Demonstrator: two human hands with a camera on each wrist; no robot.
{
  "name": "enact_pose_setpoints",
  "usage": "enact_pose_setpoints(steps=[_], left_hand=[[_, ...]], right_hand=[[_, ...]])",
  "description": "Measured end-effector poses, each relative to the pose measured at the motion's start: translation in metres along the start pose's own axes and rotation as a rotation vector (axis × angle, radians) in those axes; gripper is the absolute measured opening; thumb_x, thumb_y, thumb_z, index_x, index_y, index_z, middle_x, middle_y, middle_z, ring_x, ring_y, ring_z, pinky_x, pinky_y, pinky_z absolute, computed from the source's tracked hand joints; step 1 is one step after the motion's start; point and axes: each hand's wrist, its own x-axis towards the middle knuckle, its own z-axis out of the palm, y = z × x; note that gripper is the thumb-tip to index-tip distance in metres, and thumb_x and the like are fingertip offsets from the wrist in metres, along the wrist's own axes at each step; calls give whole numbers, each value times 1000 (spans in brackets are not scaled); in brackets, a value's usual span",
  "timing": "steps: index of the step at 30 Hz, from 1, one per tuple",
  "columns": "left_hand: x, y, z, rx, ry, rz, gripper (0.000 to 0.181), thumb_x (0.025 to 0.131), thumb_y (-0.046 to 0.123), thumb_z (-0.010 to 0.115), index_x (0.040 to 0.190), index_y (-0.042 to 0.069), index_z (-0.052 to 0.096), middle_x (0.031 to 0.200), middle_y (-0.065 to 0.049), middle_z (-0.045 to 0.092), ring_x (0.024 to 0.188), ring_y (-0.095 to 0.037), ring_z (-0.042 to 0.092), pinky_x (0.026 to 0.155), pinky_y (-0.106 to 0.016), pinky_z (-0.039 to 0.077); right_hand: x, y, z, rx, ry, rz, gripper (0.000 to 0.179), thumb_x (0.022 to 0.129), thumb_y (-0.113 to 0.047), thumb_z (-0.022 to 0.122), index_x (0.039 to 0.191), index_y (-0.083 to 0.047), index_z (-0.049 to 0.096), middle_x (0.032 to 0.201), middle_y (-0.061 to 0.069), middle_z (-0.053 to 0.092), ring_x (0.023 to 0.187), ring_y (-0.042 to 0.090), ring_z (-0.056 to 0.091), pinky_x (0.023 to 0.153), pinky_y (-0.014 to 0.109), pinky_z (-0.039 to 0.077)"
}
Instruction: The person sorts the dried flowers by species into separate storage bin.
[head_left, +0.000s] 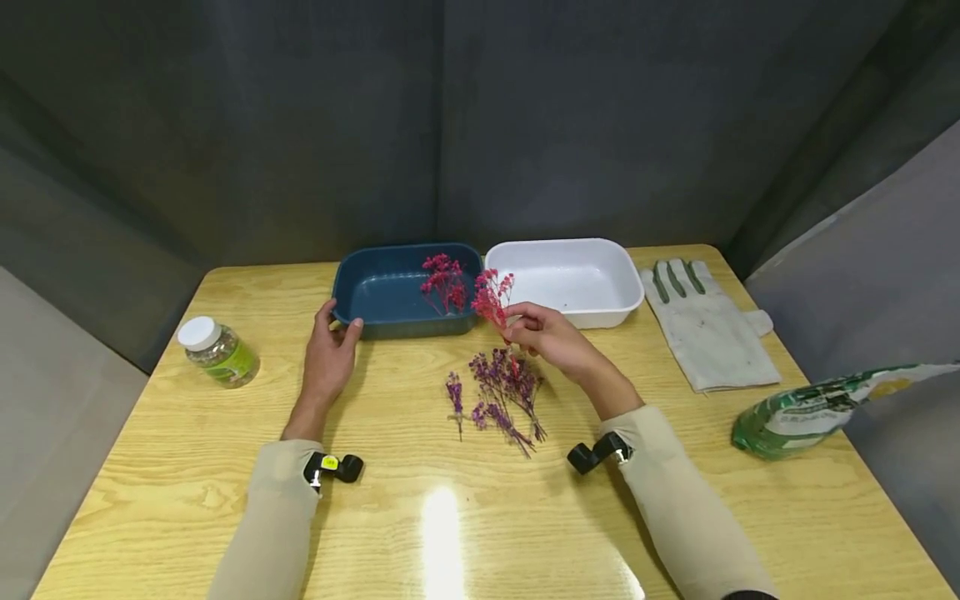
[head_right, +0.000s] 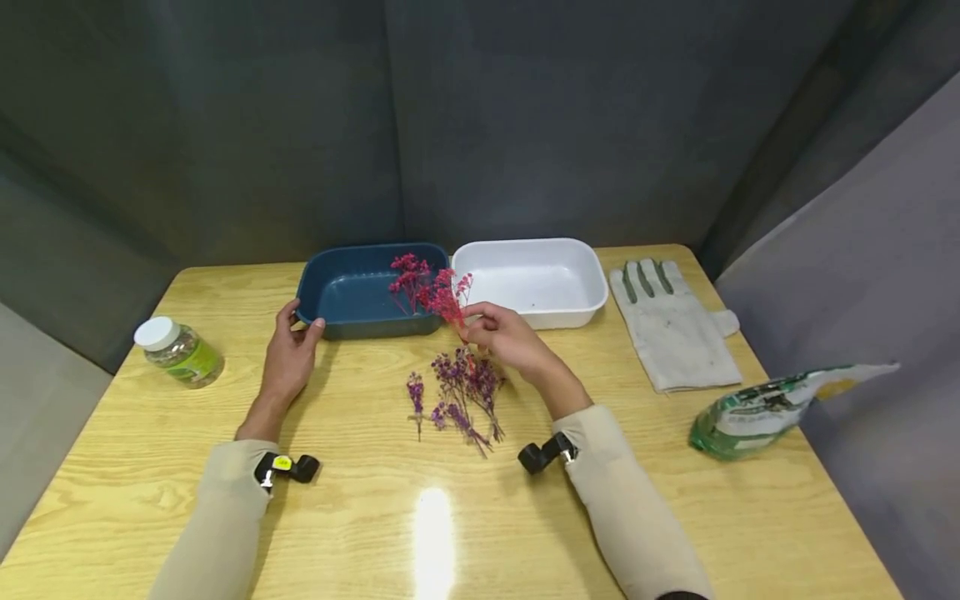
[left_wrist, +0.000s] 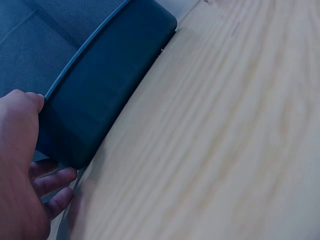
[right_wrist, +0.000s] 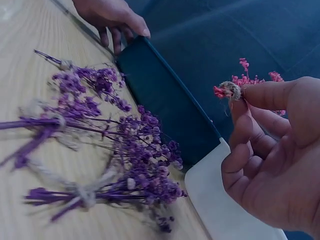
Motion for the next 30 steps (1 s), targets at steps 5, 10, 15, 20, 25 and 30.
enact_pose_setpoints(steps=[5, 10, 15, 20, 25, 30], left_hand=[[0, 0, -2, 2, 4, -3, 70, 97, 53, 48, 153, 20, 22, 151, -12, 39, 120, -32, 55, 97, -48, 43], [1, 1, -1, -9, 9, -4, 71, 97, 53, 49, 153, 20, 22, 150, -13, 41, 118, -31, 56, 95, -47, 44], [0, -1, 1, -18, 5, -9, 72, 96, 53, 49, 153, 19, 23, 150, -14, 40, 119, -32, 55, 95, -48, 45], [-3, -1, 3, -10, -2, -8, 72, 96, 55, 49, 153, 19, 23, 151, -14, 39, 120, -32, 55, 96, -50, 45], [-3, -2, 2, -14, 5, 4, 72, 96, 54, 49, 153, 18, 24, 150, -15, 40, 119, -32, 56, 96, -48, 45], [-1, -3, 1, -8, 9, 4, 71, 96, 54, 49, 153, 19, 23, 150, -14, 41, 119, -31, 56, 96, -48, 44]], right_hand=[[21, -5, 1, -80, 26, -13, 25, 98, -17, 56, 122, -12, 58, 92, 17, 62, 65, 20, 46, 68, 41, 42], [40, -17, 3, -171, 62, -17, 24, 97, -22, 58, 120, -14, 60, 99, 16, 66, 74, 26, 51, 68, 37, 42], [53, -26, 10, -220, 97, -13, 26, 96, -22, 60, 120, -14, 60, 96, 11, 66, 82, 29, 60, 77, 40, 46], [63, -31, 18, -363, 129, -22, 25, 95, -25, 61, 119, -17, 61, 89, 3, 67, 78, 20, 62, 87, 39, 48], [78, -37, 26, -411, 136, -28, 22, 94, -24, 61, 116, -18, 62, 85, 4, 64, 68, 19, 52, 78, 35, 44], [97, -40, 32, -428, 143, -7, 21, 93, -24, 61, 114, -18, 63, 91, 2, 66, 74, 21, 56, 70, 32, 42]])
